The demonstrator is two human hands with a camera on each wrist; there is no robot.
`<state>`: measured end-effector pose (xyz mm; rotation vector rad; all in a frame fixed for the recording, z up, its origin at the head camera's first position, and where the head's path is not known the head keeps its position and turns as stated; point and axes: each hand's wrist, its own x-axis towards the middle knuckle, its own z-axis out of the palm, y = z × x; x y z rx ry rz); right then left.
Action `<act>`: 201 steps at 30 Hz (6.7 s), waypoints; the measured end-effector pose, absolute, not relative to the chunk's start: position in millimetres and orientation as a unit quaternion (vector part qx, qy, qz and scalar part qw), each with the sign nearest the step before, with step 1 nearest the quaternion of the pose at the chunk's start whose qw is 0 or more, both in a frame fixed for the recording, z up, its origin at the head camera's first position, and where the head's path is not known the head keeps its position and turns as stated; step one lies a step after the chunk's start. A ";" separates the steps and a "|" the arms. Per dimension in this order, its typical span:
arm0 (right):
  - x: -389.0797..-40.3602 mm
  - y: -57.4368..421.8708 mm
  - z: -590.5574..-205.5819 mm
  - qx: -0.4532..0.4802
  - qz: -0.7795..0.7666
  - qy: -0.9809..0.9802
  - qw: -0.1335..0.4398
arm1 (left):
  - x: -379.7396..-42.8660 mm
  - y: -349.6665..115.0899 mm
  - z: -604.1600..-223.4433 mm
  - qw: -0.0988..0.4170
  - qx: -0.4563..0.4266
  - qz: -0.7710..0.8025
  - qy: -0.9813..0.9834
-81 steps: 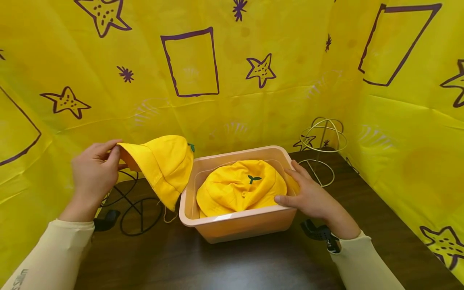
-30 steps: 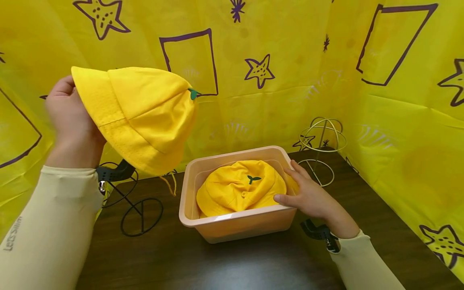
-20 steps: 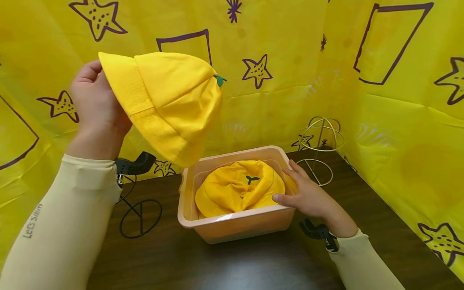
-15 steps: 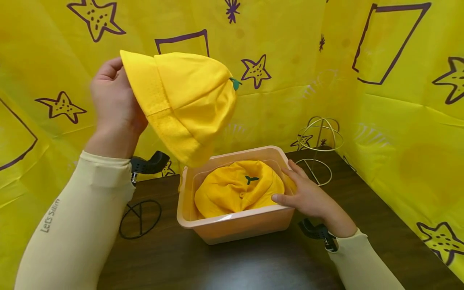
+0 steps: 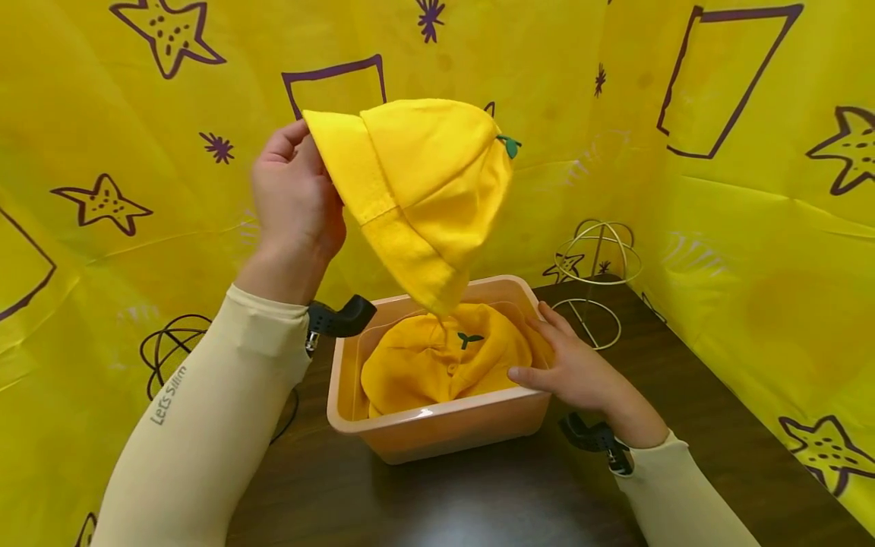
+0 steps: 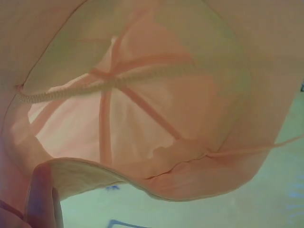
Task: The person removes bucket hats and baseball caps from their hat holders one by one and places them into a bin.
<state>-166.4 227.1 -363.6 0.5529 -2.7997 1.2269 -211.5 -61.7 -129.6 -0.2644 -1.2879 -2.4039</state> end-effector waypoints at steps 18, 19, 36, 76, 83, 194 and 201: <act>-166.7 225.9 -362.7 0.177 0.387 -0.905 0.015 | -182.2 -101.2 -251.5 0.289 -0.215 -0.480 -0.800; -166.5 225.8 -362.5 0.177 0.386 -0.905 0.015 | -180.7 -106.2 -253.9 0.309 -0.224 -0.441 -0.812; -164.9 224.5 -362.2 0.174 0.385 -0.906 0.016 | -158.5 -189.0 -303.6 0.365 -0.413 -0.139 -0.823; -166.2 223.9 -365.1 0.174 0.380 -0.908 0.022 | -221.1 -103.6 -196.8 0.037 -0.443 -0.050 -0.895; -166.1 225.0 -365.6 0.182 0.381 -0.906 0.028 | -221.2 -98.2 -193.1 0.051 -0.345 -0.149 -0.925; -163.0 223.6 -365.5 0.143 0.412 -0.899 0.018 | -255.9 -8.7 -362.0 -0.221 -0.390 0.141 -0.883; -161.7 223.9 -367.0 0.144 0.419 -0.896 0.022 | -253.7 -5.5 -367.5 -0.197 -0.407 0.166 -0.876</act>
